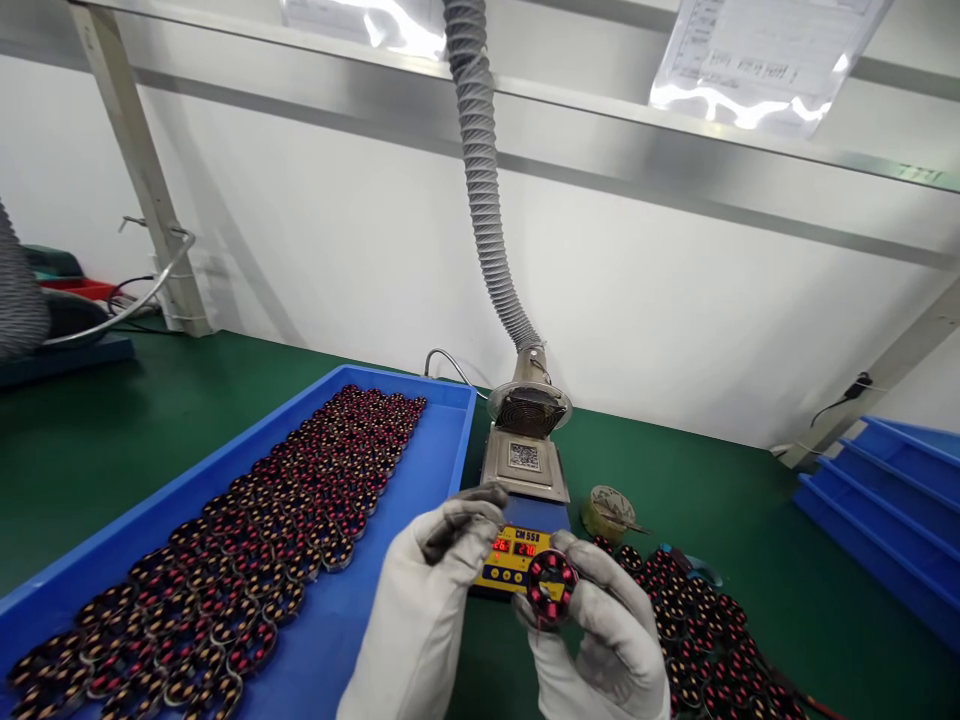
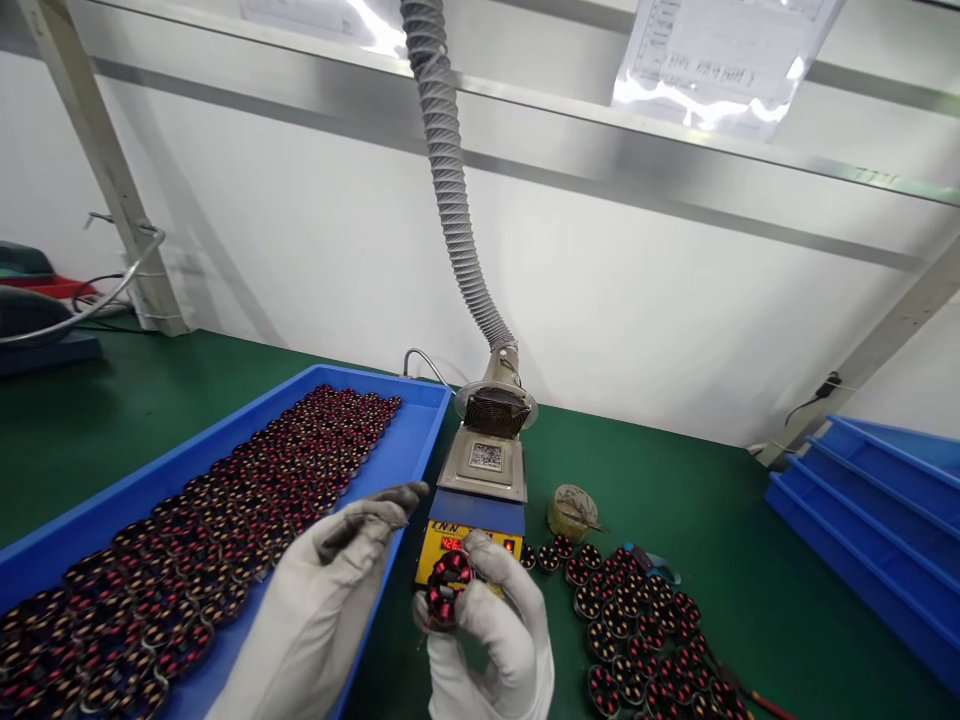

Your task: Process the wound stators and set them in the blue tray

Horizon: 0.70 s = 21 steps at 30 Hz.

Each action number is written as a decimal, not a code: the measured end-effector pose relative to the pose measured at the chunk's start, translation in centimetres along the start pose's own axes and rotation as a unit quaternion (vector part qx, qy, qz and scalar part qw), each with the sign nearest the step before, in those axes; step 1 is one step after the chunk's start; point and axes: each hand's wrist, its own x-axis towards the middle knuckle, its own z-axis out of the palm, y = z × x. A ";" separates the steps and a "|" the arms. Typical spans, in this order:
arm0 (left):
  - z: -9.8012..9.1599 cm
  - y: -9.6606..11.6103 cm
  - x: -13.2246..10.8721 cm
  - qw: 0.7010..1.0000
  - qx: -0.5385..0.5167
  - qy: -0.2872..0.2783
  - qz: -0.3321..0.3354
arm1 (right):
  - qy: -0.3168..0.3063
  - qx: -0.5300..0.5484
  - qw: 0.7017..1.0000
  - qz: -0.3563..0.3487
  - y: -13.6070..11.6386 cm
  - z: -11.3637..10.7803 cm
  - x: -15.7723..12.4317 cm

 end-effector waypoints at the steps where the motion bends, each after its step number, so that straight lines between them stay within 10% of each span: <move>1: -0.1 0.2 0.1 1.000 0.006 -0.002 0.005 | 0.022 -0.022 0.999 -0.034 0.2 0.0 0.1; 12: 0.7 0.5 0.0 0.990 0.013 -0.101 -0.097 | -0.004 -0.063 0.993 -0.101 1.7 0.1 -0.5; 21: -1.4 0.8 0.3 0.996 0.054 0.072 -0.008 | 0.005 0.032 0.999 0.016 0.3 0.3 0.1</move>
